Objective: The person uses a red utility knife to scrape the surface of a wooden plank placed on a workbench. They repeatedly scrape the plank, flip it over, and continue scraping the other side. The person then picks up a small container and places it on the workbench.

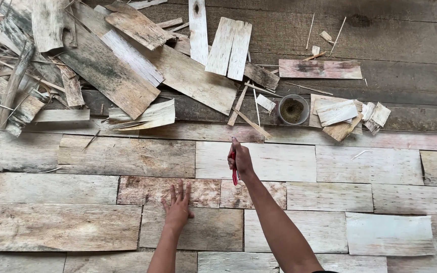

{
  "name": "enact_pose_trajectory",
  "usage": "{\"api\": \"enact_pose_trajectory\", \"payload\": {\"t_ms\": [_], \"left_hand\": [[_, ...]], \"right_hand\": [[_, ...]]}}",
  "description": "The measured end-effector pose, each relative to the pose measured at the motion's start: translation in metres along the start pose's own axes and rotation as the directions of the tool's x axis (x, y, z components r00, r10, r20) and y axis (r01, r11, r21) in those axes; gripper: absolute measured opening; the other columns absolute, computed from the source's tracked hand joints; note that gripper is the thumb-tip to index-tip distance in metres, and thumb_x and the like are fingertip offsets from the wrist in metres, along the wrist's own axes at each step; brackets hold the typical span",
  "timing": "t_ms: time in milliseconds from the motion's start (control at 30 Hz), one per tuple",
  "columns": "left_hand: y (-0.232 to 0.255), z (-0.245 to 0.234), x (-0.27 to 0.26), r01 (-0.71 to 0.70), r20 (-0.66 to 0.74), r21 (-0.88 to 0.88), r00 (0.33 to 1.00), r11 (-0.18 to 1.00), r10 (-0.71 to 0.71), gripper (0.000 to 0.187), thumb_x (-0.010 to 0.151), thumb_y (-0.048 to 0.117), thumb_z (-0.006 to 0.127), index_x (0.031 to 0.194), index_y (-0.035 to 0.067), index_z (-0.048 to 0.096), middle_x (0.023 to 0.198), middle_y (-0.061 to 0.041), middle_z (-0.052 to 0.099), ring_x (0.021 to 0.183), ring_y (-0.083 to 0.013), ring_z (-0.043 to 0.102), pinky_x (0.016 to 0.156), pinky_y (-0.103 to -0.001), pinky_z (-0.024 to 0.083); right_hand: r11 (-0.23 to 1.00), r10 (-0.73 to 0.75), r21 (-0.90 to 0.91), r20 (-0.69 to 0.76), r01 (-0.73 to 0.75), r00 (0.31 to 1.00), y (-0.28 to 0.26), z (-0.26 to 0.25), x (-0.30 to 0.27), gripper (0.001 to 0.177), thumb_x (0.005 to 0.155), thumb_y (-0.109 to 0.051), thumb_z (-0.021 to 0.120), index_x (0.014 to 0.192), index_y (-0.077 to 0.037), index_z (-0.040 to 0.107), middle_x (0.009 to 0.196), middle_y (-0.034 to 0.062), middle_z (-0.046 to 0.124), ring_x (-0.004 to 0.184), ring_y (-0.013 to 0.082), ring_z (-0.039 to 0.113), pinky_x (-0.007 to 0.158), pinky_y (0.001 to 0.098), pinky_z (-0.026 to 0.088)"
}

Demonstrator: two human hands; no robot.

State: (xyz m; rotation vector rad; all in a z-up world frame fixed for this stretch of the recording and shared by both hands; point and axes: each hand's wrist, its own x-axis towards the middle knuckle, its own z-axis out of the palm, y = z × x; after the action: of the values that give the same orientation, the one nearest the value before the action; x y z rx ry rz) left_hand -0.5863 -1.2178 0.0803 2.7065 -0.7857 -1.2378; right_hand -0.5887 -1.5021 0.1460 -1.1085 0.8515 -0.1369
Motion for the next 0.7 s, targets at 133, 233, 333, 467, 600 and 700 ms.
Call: {"api": "enact_pose_trajectory", "payload": {"t_ms": [133, 233, 333, 467, 600, 700], "left_hand": [[0.001, -0.002, 0.0, -0.001, -0.001, -0.021, 1.0, 1.0, 0.001, 0.123, 0.087, 0.004, 0.073, 0.161, 0.031, -0.02, 0.164, 0.005, -0.038, 0.149, -0.0301, -0.037, 0.115, -0.074, -0.008], [0.004, -0.009, -0.005, 0.009, 0.018, -0.036, 1.0, 0.999, -0.009, 0.119, 0.087, -0.003, 0.066, 0.161, 0.031, -0.021, 0.164, 0.005, -0.039, 0.149, -0.0291, -0.037, 0.116, -0.072, -0.011], [0.003, -0.006, 0.0, 0.02, 0.033, 0.003, 0.999, 1.0, -0.02, 0.123, 0.088, 0.002, 0.07, 0.159, 0.033, -0.026, 0.161, 0.005, -0.044, 0.148, -0.0288, -0.039, 0.116, -0.072, -0.01], [0.004, -0.01, -0.005, -0.008, 0.007, -0.035, 1.0, 0.999, 0.008, 0.123, 0.087, -0.004, 0.07, 0.16, 0.033, -0.023, 0.163, 0.003, -0.042, 0.15, -0.0283, -0.037, 0.116, -0.072, -0.01], [-0.001, -0.002, 0.002, -0.013, -0.011, -0.041, 1.0, 0.999, 0.013, 0.125, 0.086, 0.003, 0.074, 0.159, 0.034, -0.023, 0.163, 0.005, -0.043, 0.148, -0.0266, -0.038, 0.114, -0.073, -0.011], [-0.005, 0.002, 0.005, -0.004, -0.006, -0.041, 1.0, 0.999, 0.003, 0.128, 0.085, 0.004, 0.077, 0.159, 0.035, -0.022, 0.164, 0.006, -0.041, 0.15, -0.0267, -0.037, 0.114, -0.074, -0.009]], "right_hand": [[0.991, 0.119, -0.044, -0.094, -0.123, 0.988, -0.012, 0.004, 0.005, 0.065, 0.094, -0.064, 0.056, 0.059, -0.01, 0.045, 0.043, 0.0051, 0.04, 0.035, 0.0172, 0.038, 0.039, 0.0307, 0.035], [0.954, 0.274, 0.141, -0.045, -0.265, 0.961, 0.005, -0.002, 0.057, 0.06, 0.096, -0.07, 0.047, 0.079, -0.012, 0.05, 0.06, 0.0054, 0.054, 0.041, 0.0182, 0.045, 0.042, 0.0336, 0.04], [0.954, 0.218, 0.216, -0.022, -0.208, 0.976, -0.011, 0.004, 0.098, 0.014, 0.103, -0.01, 0.053, 0.09, -0.008, 0.048, 0.067, 0.0062, 0.053, 0.054, 0.0173, 0.053, 0.048, 0.0335, 0.046], [0.938, 0.138, 0.333, -0.112, -0.094, 0.984, -0.031, 0.011, 0.16, 0.01, 0.1, 0.009, 0.048, 0.101, 0.001, 0.055, 0.085, 0.0185, 0.057, 0.076, 0.0297, 0.066, 0.078, 0.0462, 0.066], [0.999, 0.022, 0.035, -0.201, -0.016, 0.979, -0.095, 0.007, 0.127, 0.031, 0.101, -0.02, 0.059, 0.128, -0.004, 0.057, 0.115, 0.0127, 0.065, 0.102, 0.0263, 0.066, 0.09, 0.0393, 0.06], [0.938, -0.197, -0.345, -0.437, 0.038, 0.878, -0.102, -0.032, 0.114, 0.037, 0.093, -0.021, 0.07, 0.127, -0.014, 0.057, 0.129, 0.0089, 0.057, 0.113, 0.0214, 0.062, 0.091, 0.0309, 0.059]]}}
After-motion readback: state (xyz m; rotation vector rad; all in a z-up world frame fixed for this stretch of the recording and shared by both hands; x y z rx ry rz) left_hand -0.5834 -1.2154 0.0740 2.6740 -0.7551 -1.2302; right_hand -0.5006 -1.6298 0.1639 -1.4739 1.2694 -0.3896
